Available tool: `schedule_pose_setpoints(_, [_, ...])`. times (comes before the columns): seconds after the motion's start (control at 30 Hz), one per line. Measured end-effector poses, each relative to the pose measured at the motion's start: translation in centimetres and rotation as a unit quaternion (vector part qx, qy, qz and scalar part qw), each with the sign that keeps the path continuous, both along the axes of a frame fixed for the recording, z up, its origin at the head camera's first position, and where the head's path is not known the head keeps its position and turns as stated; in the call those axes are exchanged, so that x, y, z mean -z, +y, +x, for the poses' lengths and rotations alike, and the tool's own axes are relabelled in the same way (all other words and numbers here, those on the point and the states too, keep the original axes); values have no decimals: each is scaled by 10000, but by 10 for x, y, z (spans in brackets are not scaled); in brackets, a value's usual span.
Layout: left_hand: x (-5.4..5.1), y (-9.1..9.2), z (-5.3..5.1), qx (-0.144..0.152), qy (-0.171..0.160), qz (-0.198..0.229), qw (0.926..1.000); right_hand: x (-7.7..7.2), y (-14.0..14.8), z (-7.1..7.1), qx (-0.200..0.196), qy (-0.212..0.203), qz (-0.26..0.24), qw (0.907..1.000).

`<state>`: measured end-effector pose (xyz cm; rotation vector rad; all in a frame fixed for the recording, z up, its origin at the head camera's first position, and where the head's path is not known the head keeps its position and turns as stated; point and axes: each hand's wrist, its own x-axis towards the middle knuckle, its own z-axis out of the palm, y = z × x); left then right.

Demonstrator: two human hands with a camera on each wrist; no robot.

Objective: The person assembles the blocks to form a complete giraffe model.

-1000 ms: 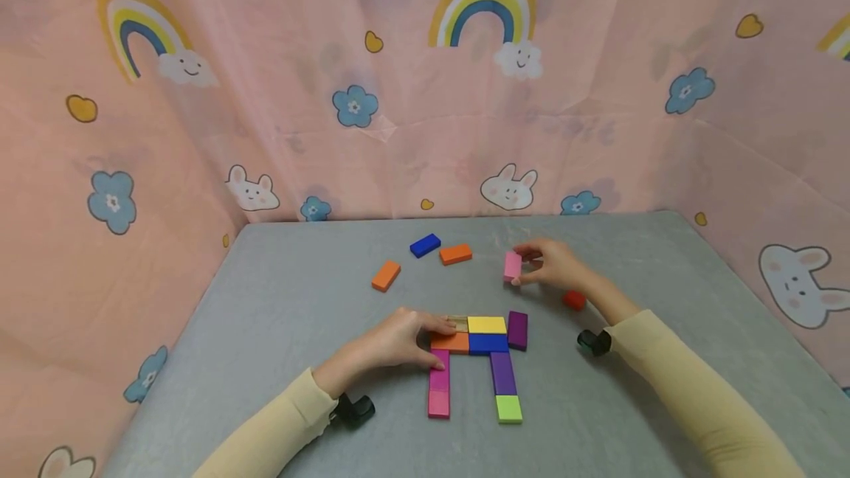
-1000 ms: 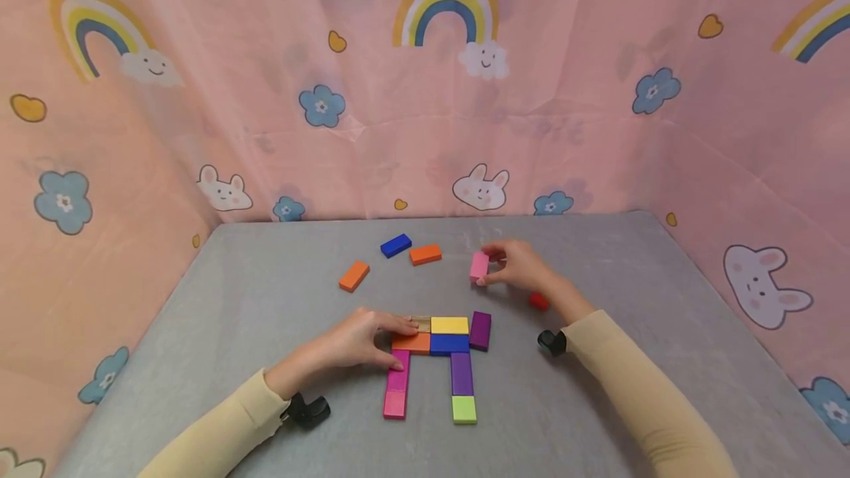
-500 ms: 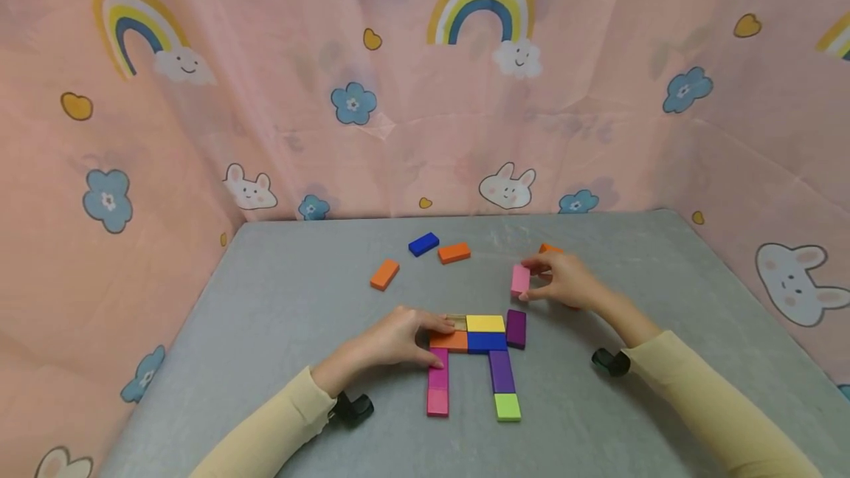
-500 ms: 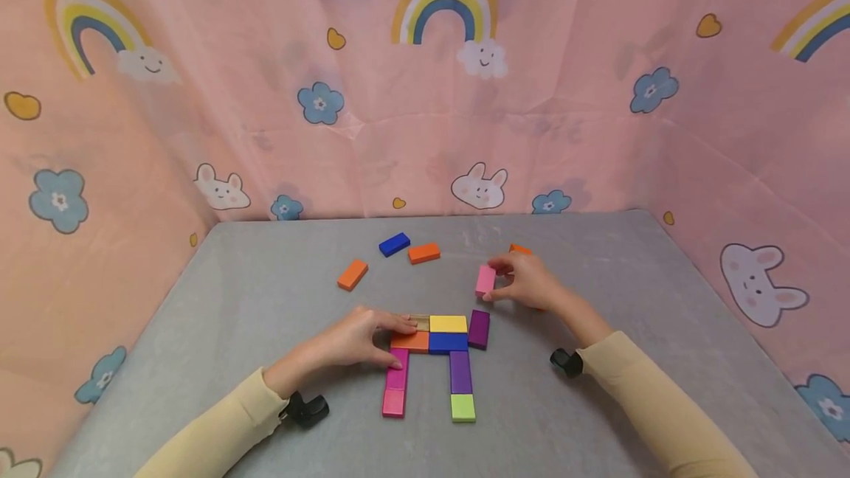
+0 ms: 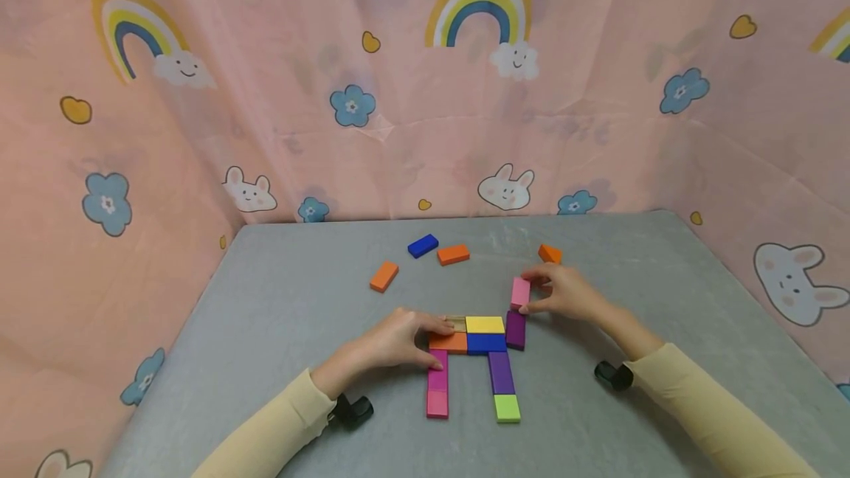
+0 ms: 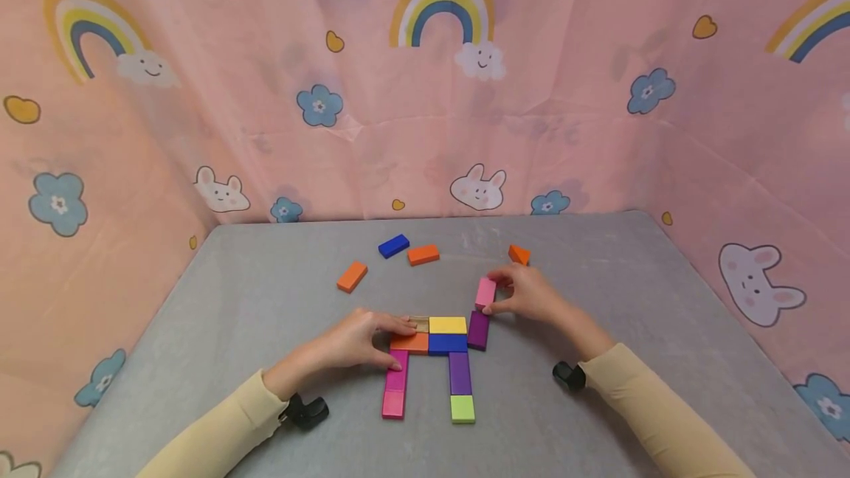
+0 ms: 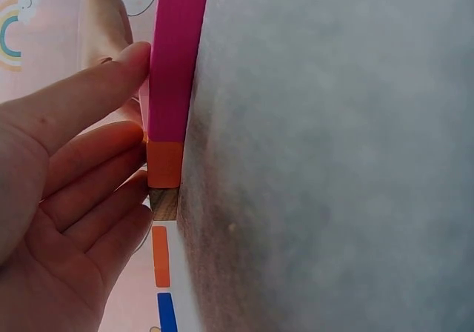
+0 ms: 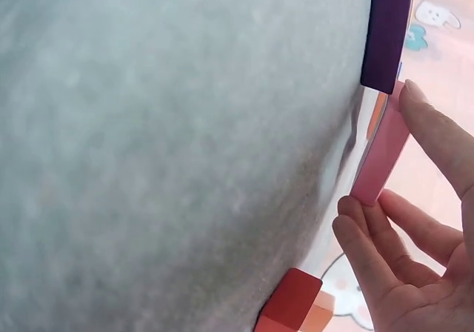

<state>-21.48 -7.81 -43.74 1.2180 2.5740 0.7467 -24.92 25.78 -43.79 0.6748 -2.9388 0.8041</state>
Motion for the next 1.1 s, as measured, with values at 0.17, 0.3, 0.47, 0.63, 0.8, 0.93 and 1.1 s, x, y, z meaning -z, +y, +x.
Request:
schedule_pose_setpoints(0.17, [0,0,0,-17,-13,4,10000,1,-1,1,-28,-50,26,10000])
schedule_pose_setpoints(0.3, [0,0,0,-11,-4,11,10000,1,-2,2,-90,-95,49,9999])
schedule_pose_setpoints(0.47, [0,0,-1,27,39,55,10000,1,0,1,-232,-106,-67,9997])
schedule_pose_setpoints(0.63, [1,0,-1,46,73,98,9999,1,2,1,-299,-306,-274,9987])
schedule_pose_setpoints(0.8, [2,0,-1,9,18,87,10000,0,6,0,-317,-614,-406,9968])
schedule_pose_setpoints(0.93, [2,0,-1,-17,-15,67,10000,-2,8,0,-366,-726,-434,9957])
schedule_pose_setpoints(1.1, [1,0,-1,-16,6,57,10000,-2,8,-1,-366,-788,-395,9954])
